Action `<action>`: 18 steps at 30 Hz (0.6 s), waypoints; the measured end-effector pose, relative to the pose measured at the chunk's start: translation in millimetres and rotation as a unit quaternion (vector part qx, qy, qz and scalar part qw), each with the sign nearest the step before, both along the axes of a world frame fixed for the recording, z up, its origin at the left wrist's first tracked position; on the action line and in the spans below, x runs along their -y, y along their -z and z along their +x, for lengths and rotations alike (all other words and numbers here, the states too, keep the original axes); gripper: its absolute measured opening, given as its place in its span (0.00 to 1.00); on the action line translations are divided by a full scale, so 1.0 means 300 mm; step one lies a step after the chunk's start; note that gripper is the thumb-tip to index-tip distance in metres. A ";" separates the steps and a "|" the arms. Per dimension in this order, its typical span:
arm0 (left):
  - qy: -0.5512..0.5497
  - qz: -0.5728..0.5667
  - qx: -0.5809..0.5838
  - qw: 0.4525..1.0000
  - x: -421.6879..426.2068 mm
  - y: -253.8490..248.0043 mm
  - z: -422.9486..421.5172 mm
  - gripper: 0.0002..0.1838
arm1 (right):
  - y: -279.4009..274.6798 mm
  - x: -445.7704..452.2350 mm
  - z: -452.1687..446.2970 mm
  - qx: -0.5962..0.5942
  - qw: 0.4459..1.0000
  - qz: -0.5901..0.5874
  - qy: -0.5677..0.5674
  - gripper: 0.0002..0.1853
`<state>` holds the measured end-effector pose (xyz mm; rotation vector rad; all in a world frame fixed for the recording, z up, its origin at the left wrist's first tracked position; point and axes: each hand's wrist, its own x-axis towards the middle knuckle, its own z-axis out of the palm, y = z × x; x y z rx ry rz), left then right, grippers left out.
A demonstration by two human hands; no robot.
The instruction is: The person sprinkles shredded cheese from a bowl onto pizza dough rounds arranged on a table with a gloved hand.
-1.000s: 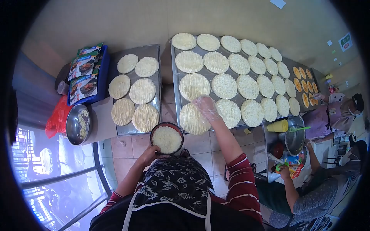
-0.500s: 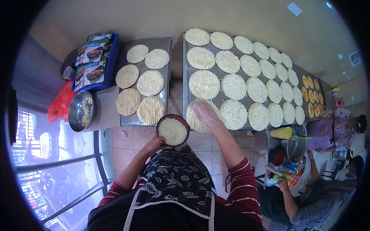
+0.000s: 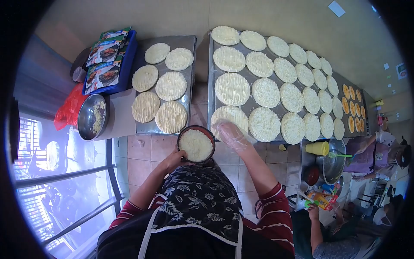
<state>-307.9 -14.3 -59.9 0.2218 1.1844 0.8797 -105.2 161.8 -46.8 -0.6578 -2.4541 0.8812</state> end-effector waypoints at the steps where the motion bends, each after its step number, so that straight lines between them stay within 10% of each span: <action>1: -0.001 -0.001 0.000 1.000 0.004 0.004 0.002 0.35 | -0.004 0.012 0.008 0.016 0.998 -0.055 0.030 0.07; 11: -0.015 -0.038 0.033 0.999 0.028 -0.025 0.025 0.37 | -0.031 0.025 0.102 0.104 0.992 0.060 -0.026 0.08; 18: 0.005 0.016 0.047 0.999 0.056 -0.012 0.023 0.35 | -0.066 0.047 0.176 0.161 0.982 -0.067 0.071 0.09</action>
